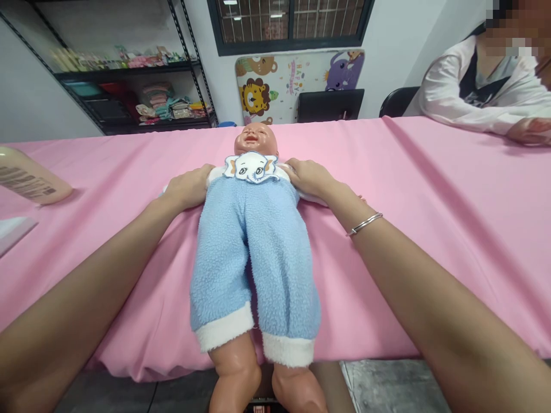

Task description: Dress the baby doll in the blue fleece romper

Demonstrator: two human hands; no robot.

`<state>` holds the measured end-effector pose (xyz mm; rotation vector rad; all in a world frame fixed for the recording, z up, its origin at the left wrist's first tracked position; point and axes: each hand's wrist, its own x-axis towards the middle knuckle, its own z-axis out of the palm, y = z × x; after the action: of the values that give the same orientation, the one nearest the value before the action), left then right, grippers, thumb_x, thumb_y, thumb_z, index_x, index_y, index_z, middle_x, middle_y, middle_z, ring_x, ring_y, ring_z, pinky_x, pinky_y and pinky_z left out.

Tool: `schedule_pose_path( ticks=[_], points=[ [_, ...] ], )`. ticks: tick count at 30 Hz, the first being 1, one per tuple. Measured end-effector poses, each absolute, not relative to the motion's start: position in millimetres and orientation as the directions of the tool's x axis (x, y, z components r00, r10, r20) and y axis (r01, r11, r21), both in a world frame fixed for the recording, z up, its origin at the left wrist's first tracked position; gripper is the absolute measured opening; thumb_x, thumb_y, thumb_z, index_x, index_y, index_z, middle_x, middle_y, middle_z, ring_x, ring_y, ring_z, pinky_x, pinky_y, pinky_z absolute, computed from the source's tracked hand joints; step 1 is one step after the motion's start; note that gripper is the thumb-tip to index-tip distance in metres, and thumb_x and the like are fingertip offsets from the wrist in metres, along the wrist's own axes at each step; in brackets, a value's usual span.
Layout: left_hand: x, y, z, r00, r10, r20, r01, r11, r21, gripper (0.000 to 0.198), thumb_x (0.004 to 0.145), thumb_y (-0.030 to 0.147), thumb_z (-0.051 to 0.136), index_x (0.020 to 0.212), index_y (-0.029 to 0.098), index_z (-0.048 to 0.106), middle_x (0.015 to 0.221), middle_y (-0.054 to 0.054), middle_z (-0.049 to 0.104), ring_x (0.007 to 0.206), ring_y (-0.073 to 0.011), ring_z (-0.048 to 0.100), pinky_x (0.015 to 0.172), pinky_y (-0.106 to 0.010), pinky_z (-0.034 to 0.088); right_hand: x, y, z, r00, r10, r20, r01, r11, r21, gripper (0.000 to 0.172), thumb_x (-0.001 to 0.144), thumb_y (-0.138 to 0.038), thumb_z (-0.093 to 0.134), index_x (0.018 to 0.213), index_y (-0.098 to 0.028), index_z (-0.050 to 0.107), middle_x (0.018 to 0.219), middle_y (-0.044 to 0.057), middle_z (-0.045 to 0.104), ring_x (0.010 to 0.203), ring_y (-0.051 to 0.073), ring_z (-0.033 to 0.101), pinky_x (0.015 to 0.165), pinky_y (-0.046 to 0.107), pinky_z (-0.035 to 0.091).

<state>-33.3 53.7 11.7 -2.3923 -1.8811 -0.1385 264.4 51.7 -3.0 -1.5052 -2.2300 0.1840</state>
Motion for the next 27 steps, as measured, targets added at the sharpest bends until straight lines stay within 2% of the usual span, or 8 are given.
schedule_pose_path(
  ticks=[3,6,8,11,16,19,23,27],
  points=[
    [-37,52,14,0.216,0.975,0.046,0.976,-0.215,-0.015,0.047,0.085,0.051,0.045,0.121,0.02,0.047,0.115,-0.015,0.063,0.098,-0.0355,0.061,0.071,-0.041,0.046,275,40,-11,-0.404,0.865,0.297,0.894,0.442,-0.074,0.053,0.099,-0.043,0.022,0.14,-0.017,0.041,0.122,0.017,0.056,0.103,0.032,0.056,0.083,0.043,0.043],
    [-40,48,14,0.246,0.968,0.04,0.969,-0.245,-0.039,0.047,0.083,0.05,0.047,0.119,0.02,0.048,0.119,-0.015,0.062,0.1,-0.0364,0.06,0.073,-0.043,0.046,286,28,-20,-0.485,0.815,0.316,0.874,0.458,0.159,0.054,0.098,-0.04,0.022,0.144,-0.014,0.035,0.128,0.018,0.051,0.105,0.033,0.053,0.086,0.045,0.042],
    [-41,45,11,0.257,0.962,0.088,0.965,-0.251,-0.079,0.045,0.085,0.048,0.045,0.118,0.018,0.049,0.117,-0.016,0.062,0.099,-0.0376,0.06,0.075,-0.045,0.045,295,24,-25,-0.472,0.817,0.331,0.881,0.417,0.225,0.053,0.098,-0.043,0.026,0.143,-0.018,0.038,0.127,0.017,0.053,0.103,0.034,0.053,0.086,0.046,0.041],
    [-43,42,3,0.275,0.942,0.194,0.958,-0.252,-0.136,0.042,0.088,0.039,0.042,0.12,0.015,0.05,0.114,-0.018,0.062,0.1,-0.0381,0.058,0.079,-0.048,0.044,309,25,-30,-0.373,0.849,0.375,0.926,0.311,0.215,0.046,0.097,-0.042,0.035,0.138,-0.024,0.045,0.125,0.015,0.054,0.104,0.035,0.053,0.085,0.05,0.04],
    [-42,38,-10,0.374,0.817,0.438,0.924,-0.368,-0.102,0.038,0.087,0.026,0.045,0.123,0.016,0.051,0.116,-0.016,0.06,0.111,-0.0341,0.051,0.094,-0.048,0.038,309,22,-31,-0.255,0.762,0.595,0.95,0.312,0.007,0.042,0.09,-0.022,0.044,0.13,-0.018,0.051,0.13,0.018,0.05,0.12,0.038,0.043,0.091,0.054,0.039],
    [-34,33,-9,0.396,0.733,0.553,0.878,-0.478,0.006,0.03,0.088,0.021,0.043,0.116,0.02,0.054,0.116,-0.012,0.06,0.113,-0.0293,0.047,0.097,-0.044,0.036,289,13,-30,-0.163,0.748,0.644,0.854,0.433,-0.287,0.033,0.083,-0.014,0.046,0.112,-0.018,0.059,0.112,0.015,0.061,0.107,0.032,0.054,0.089,0.049,0.044],
    [-21,23,4,0.358,0.792,0.495,0.854,-0.492,0.169,0.018,0.084,0.016,0.041,0.094,0.018,0.056,0.096,-0.009,0.06,0.09,-0.0234,0.052,0.081,-0.037,0.044,263,0,-26,-0.124,0.918,0.376,0.488,0.386,-0.783,0.023,0.075,-0.011,0.054,0.097,-0.017,0.056,0.087,0.009,0.065,0.08,0.023,0.063,0.073,0.038,0.05],
    [-20,15,21,0.269,0.926,0.266,0.882,-0.348,0.318,0.006,0.072,0.02,0.054,0.077,0.018,0.054,0.078,-0.003,0.062,0.074,-0.0204,0.055,0.069,-0.031,0.043,259,-6,-20,-0.132,0.984,0.116,0.247,0.146,-0.958,0.033,0.07,-0.006,0.055,0.1,-0.016,0.054,0.081,0.005,0.065,0.075,0.02,0.062,0.068,0.033,0.049]
  ],
)
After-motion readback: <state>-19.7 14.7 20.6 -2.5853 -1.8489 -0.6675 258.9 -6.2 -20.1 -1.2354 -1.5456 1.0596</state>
